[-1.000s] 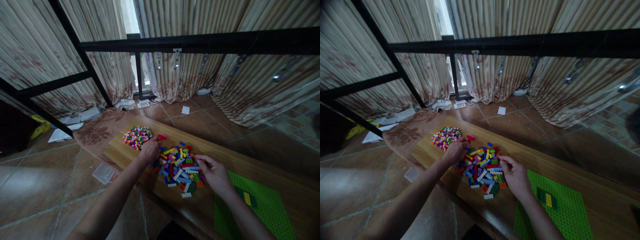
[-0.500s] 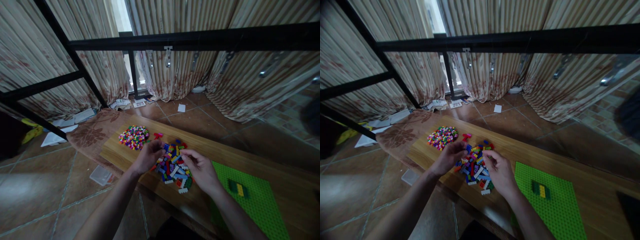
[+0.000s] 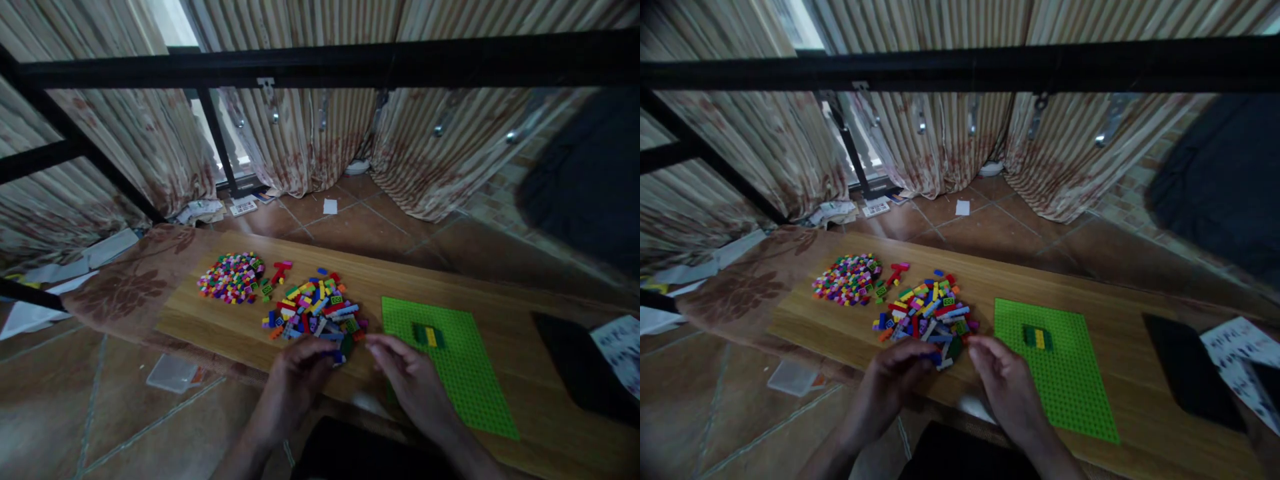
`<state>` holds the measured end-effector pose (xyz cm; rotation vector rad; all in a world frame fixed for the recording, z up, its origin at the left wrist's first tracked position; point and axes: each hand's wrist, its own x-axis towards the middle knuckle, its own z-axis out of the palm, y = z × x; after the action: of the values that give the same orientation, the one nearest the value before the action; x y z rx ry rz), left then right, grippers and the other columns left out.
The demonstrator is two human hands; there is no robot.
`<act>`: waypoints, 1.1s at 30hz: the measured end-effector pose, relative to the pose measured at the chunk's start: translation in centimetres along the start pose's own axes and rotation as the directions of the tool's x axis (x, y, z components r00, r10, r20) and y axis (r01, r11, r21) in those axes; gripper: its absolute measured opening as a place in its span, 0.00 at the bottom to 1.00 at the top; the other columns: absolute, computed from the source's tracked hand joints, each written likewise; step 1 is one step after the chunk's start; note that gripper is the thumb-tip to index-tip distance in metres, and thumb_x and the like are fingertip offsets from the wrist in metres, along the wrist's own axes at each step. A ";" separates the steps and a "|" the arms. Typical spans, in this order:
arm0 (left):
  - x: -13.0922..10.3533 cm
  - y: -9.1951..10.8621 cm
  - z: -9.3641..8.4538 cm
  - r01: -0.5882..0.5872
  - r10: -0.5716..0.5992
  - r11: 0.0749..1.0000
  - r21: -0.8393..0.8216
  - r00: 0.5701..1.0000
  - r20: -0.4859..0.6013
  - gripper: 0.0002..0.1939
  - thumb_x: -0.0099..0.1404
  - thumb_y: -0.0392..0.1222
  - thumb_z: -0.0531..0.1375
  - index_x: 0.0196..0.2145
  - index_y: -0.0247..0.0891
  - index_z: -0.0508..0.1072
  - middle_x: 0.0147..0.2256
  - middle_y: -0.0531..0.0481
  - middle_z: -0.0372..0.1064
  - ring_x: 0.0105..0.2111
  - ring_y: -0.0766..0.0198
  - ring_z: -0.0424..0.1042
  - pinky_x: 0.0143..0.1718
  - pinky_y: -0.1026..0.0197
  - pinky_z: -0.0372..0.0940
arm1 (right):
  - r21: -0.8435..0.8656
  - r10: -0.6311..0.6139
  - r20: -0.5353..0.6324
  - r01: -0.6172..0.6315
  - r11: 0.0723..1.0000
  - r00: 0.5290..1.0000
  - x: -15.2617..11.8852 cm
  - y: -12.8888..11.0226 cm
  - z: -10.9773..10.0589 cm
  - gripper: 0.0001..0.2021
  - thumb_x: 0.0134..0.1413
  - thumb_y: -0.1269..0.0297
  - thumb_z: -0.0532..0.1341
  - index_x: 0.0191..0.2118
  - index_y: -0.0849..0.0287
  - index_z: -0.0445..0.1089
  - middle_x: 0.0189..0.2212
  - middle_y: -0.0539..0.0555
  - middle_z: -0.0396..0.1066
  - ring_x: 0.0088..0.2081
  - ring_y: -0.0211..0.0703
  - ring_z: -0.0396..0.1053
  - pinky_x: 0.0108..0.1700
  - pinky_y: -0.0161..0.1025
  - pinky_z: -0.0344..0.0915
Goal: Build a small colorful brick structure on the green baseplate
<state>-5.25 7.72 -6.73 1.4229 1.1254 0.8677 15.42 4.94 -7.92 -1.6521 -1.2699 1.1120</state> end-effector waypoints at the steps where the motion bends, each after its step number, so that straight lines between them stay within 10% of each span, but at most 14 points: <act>1: -0.7 0.0 1.3 -0.010 0.010 1.000 -0.006 0.999 0.035 0.08 0.63 0.41 0.60 0.38 0.42 0.78 0.37 0.48 0.74 0.38 0.60 0.73 0.40 0.62 0.67 | -0.016 0.039 0.038 -0.039 0.999 0.998 -1.2 0.3 0.2 0.19 0.56 0.49 0.56 0.47 0.52 0.73 0.40 0.55 0.77 0.39 0.47 0.74 0.40 0.40 0.70; 11: -2.0 -0.8 8.4 0.022 -0.003 0.993 -0.115 0.987 0.158 0.08 0.64 0.40 0.60 0.41 0.41 0.75 0.37 0.48 0.73 0.39 0.61 0.72 0.41 0.62 0.67 | 0.258 0.114 -0.047 -0.099 0.961 0.992 -5.3 2.6 -2.4 0.13 0.50 0.54 0.63 0.38 0.54 0.76 0.35 0.53 0.77 0.39 0.46 0.73 0.42 0.41 0.69; 19: 0.0 0.3 11.5 -0.096 0.057 0.979 0.182 0.976 0.209 0.10 0.61 0.32 0.59 0.40 0.40 0.74 0.37 0.51 0.74 0.38 0.63 0.72 0.41 0.63 0.66 | 0.334 0.061 -0.216 0.015 0.943 0.974 -5.0 5.0 -4.0 0.10 0.47 0.58 0.64 0.36 0.55 0.75 0.33 0.52 0.77 0.37 0.45 0.74 0.42 0.42 0.70; 24: 0.8 0.3 12.8 -0.189 0.103 0.921 0.340 0.961 0.256 0.12 0.61 0.30 0.57 0.42 0.41 0.73 0.39 0.50 0.72 0.40 0.63 0.72 0.42 0.62 0.66 | 0.186 -0.022 -0.246 0.070 0.980 0.969 -4.6 6.9 -5.7 0.11 0.49 0.58 0.63 0.40 0.54 0.74 0.38 0.54 0.77 0.42 0.47 0.73 0.47 0.45 0.68; 33: 5.3 -0.6 14.7 -0.193 0.227 0.792 0.579 0.974 0.015 0.11 0.63 0.31 0.57 0.42 0.39 0.72 0.40 0.47 0.70 0.41 0.61 0.70 0.45 0.59 0.65 | -0.207 -0.183 -0.328 0.118 0.971 0.927 -1.3 7.4 -11.4 0.14 0.54 0.59 0.58 0.46 0.55 0.71 0.40 0.55 0.74 0.36 0.43 0.71 0.42 0.43 0.67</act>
<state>10.07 8.42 -10.03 2.0719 1.3617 0.7475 28.29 1.45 -10.72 -1.7575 -1.2694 0.5915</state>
